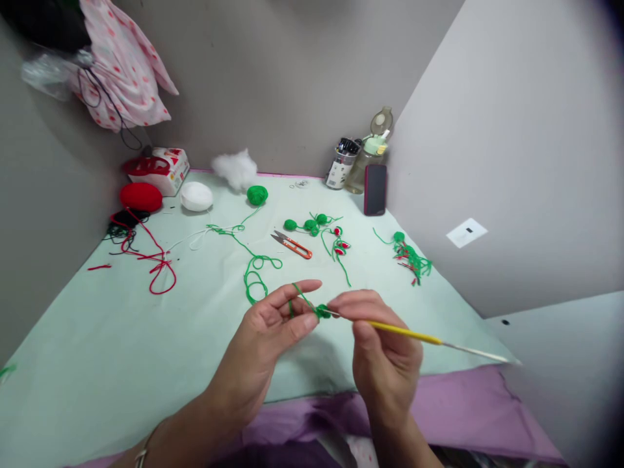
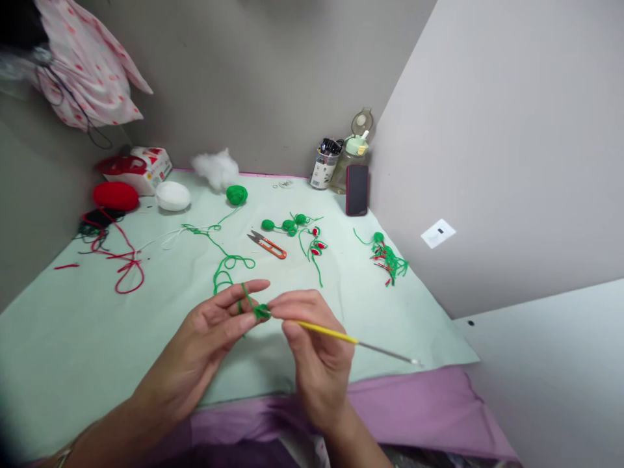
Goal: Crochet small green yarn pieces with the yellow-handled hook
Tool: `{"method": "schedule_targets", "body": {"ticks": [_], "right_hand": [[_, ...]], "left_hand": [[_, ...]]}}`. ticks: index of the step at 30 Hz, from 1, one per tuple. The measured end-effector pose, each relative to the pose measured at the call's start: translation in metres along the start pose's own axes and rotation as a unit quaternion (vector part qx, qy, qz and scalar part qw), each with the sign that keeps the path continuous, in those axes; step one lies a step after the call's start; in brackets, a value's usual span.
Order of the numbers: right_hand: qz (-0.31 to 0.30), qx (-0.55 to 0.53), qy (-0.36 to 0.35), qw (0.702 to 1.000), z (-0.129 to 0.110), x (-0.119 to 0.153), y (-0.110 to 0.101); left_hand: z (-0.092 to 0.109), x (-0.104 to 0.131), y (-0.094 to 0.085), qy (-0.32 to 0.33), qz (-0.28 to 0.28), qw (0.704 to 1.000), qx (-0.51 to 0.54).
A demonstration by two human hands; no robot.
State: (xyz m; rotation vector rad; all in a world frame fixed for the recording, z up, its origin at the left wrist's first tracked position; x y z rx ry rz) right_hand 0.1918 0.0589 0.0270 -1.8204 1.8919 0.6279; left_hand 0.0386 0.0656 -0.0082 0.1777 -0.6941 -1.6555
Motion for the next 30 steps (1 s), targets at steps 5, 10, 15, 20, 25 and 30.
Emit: {"method": "schedule_targets", "body": {"ticks": [5,10,15,20,25,30], "right_hand": [[-0.032,0.055,-0.013,0.998,-0.003,0.003,0.007],[-0.067,0.222,-0.116,0.966,-0.014,0.01,0.012],[-0.055,0.24,-0.164,0.955,-0.015,0.014,0.011],[0.058,0.015,-0.018,0.998,0.002,0.001,-0.006],[0.029,-0.081,0.044,0.995,0.012,-0.005,0.0],[-0.002,0.05,-0.022,0.998,-0.001,0.001,0.008]], "left_hand": [[0.001,0.0,-0.001,0.037,0.0,0.998,-0.048],[0.003,-0.001,-0.002,0.037,0.022,0.999,-0.024],[-0.008,-0.002,0.003,-0.062,-0.019,0.995,0.073],[-0.006,-0.003,-0.002,-0.054,-0.004,0.996,0.077],[0.0,0.0,-0.002,0.012,0.011,1.0,0.006],[0.002,0.001,0.001,0.033,-0.002,0.999,-0.042]]}}
Point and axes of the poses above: each hand's wrist, its own x-axis away from the middle knuckle, its own y-axis out of the palm, z = x × y, the point moved 6 cm from there along -x, towards the middle knuckle, and after that the axes turned 3 degrees about -x, right-handed, at the moved point
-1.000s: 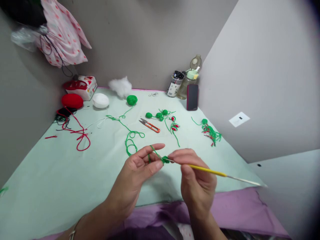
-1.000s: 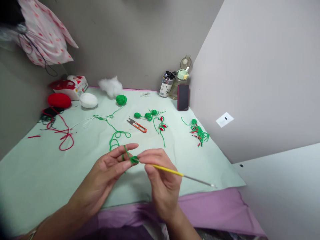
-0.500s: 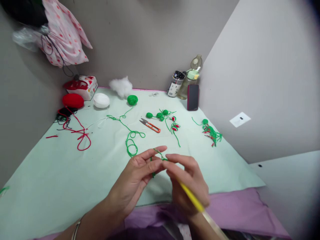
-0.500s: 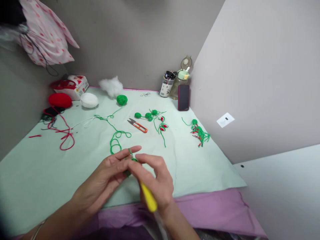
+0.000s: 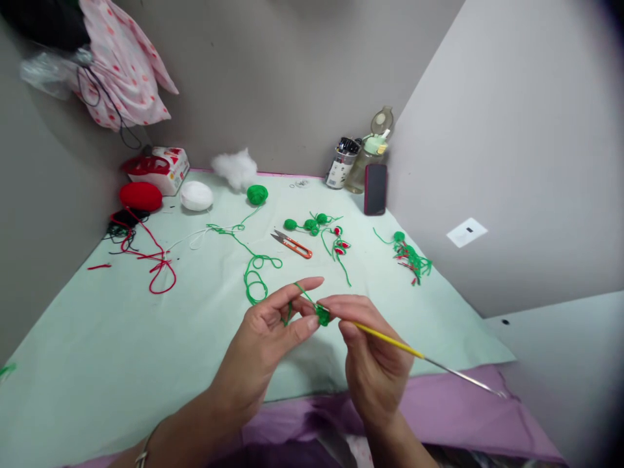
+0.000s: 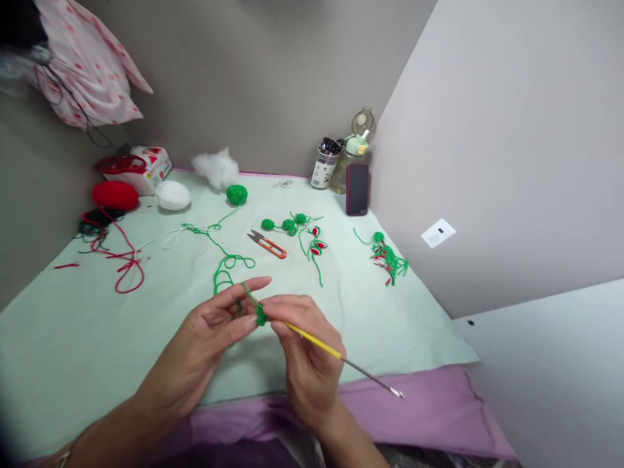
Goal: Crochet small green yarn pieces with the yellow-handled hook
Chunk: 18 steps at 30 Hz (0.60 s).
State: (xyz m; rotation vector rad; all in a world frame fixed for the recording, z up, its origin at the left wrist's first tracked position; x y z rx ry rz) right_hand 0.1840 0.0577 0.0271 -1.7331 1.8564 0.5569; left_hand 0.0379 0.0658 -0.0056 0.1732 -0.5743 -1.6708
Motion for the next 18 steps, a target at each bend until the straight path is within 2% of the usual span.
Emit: {"method": "schedule_targets", "body": {"ticks": [4,7,9,11,13,16,18], "right_hand": [[-0.011,0.051,-0.035,0.998,-0.005,0.007,0.002],[-0.038,0.174,-0.115,0.977,-0.01,0.013,0.006],[-0.042,0.203,-0.142,0.968,-0.011,0.015,0.006],[-0.024,0.149,-0.108,0.983,-0.007,0.011,0.0],[0.017,0.059,-0.04,0.997,0.0,0.004,-0.008],[0.05,-0.074,0.047,0.995,0.01,-0.006,-0.014],[0.043,-0.125,0.079,0.988,0.013,-0.009,-0.011]], "left_hand": [[-0.001,-0.003,0.0,-0.015,0.01,1.0,0.01],[-0.004,-0.005,0.0,-0.029,0.018,0.999,0.043],[-0.008,-0.005,0.002,-0.06,-0.001,0.995,0.078],[-0.011,-0.005,0.004,-0.095,-0.024,0.989,0.115],[-0.01,-0.006,0.002,-0.106,-0.03,0.984,0.138],[-0.008,-0.006,-0.002,-0.09,-0.016,0.988,0.12],[-0.006,-0.004,-0.004,-0.058,0.0,0.996,0.07]]}}
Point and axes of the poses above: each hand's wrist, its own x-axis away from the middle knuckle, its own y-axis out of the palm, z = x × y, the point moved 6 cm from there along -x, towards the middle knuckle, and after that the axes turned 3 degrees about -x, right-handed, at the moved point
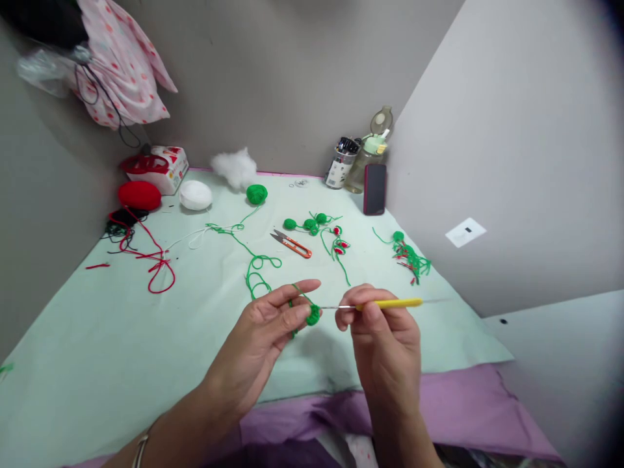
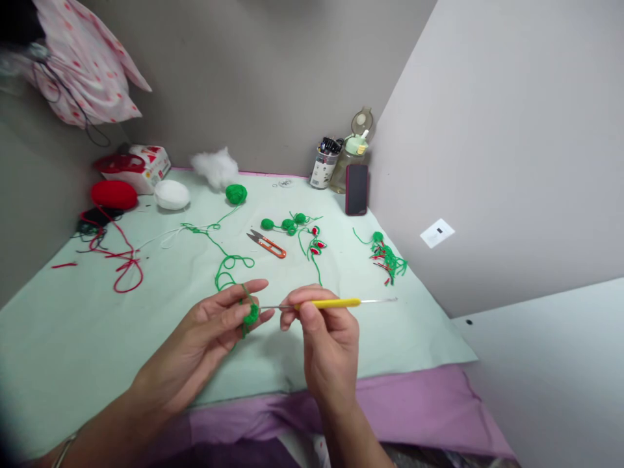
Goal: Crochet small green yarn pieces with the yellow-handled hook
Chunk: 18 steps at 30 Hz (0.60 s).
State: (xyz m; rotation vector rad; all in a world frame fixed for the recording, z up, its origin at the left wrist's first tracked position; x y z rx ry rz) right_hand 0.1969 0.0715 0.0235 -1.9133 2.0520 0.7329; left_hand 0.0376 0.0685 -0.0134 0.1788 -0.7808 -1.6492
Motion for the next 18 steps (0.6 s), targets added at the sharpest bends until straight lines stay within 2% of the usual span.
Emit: {"method": "schedule_targets", "body": {"ticks": [2,4,6,7,8,10,13,15,18], "right_hand": [[-0.021,0.045,-0.013,0.999,-0.002,0.003,0.005],[-0.036,0.177,-0.092,0.979,-0.01,0.012,0.012],[-0.037,0.295,-0.195,0.935,-0.018,0.024,0.019],[-0.03,0.319,-0.228,0.919,-0.02,0.028,0.021],[-0.022,0.317,-0.239,0.918,-0.021,0.031,0.021],[-0.015,0.25,-0.193,0.949,-0.015,0.027,0.017],[-0.012,0.099,-0.07,0.993,-0.001,0.015,0.009],[-0.01,0.027,-0.005,1.0,0.008,0.008,0.005],[-0.005,-0.04,0.047,0.998,0.016,0.003,0.003]], "left_hand": [[0.003,0.003,-0.001,0.057,0.032,0.996,-0.066],[0.005,0.005,-0.001,0.101,0.058,0.987,-0.108],[0.002,0.004,0.001,0.096,0.056,0.99,-0.092],[0.0,0.004,0.003,0.078,0.045,0.994,-0.069],[-0.001,0.003,0.005,0.056,0.034,0.997,-0.046],[-0.002,0.002,0.008,0.023,0.019,0.999,-0.018],[0.002,0.002,0.007,0.009,0.008,1.0,-0.02],[0.003,0.003,0.006,0.01,-0.002,0.999,-0.034],[0.003,0.003,0.005,0.009,-0.011,0.998,-0.055]]}}
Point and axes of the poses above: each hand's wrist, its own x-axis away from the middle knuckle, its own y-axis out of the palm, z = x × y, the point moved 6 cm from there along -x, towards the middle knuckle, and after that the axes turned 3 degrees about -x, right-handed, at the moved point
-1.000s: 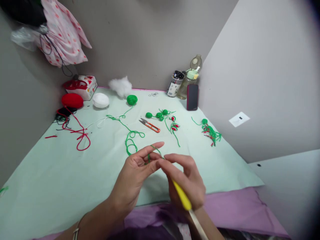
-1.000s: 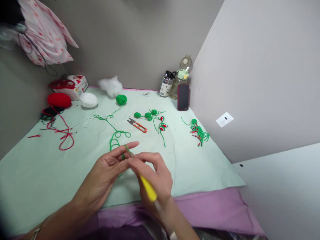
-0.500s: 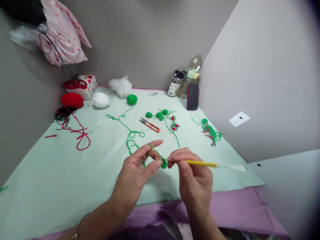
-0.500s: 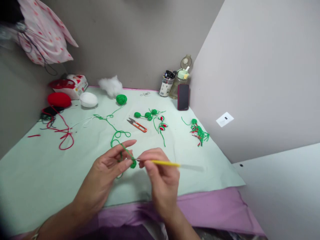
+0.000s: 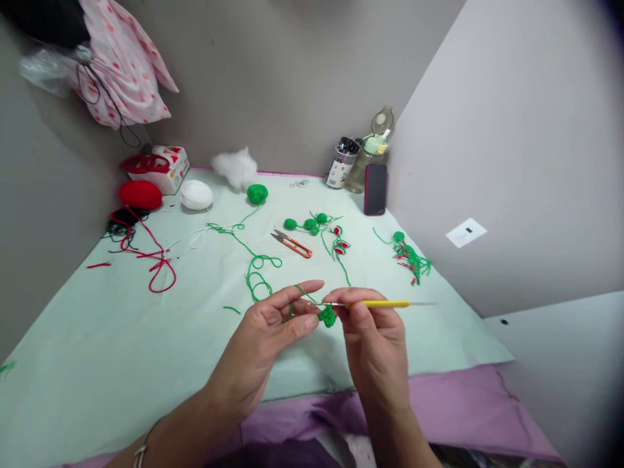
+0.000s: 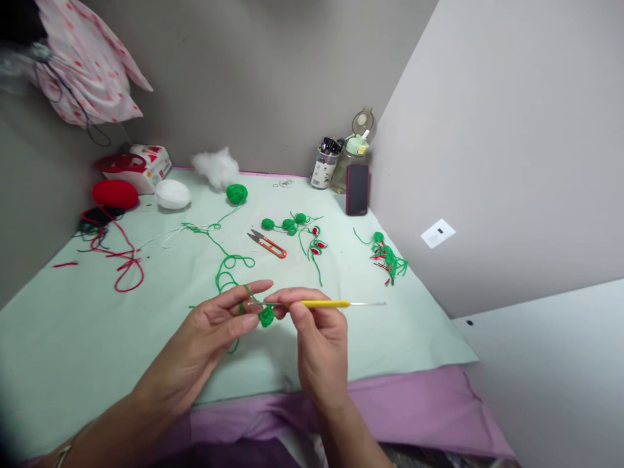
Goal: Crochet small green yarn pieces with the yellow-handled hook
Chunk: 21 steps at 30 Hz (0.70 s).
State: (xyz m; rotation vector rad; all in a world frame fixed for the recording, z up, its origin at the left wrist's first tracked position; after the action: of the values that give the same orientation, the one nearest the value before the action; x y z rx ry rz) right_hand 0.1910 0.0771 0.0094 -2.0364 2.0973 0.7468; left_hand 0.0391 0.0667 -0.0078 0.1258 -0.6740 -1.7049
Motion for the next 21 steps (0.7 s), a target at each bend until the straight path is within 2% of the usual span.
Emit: {"method": "schedule_targets", "body": {"ticks": [8,15,21], "right_hand": [[-0.022,-0.044,0.026,0.998,0.001,-0.001,0.002],[-0.012,-0.053,0.058,0.997,-0.001,0.002,0.0],[-0.045,0.037,-0.013,0.998,-0.013,0.009,0.0]], "left_hand": [[0.003,0.002,-0.002,0.003,0.006,0.999,-0.037],[0.002,0.003,-0.005,0.012,0.008,0.998,-0.06],[0.003,0.004,-0.01,0.049,0.031,0.994,-0.091]]}}
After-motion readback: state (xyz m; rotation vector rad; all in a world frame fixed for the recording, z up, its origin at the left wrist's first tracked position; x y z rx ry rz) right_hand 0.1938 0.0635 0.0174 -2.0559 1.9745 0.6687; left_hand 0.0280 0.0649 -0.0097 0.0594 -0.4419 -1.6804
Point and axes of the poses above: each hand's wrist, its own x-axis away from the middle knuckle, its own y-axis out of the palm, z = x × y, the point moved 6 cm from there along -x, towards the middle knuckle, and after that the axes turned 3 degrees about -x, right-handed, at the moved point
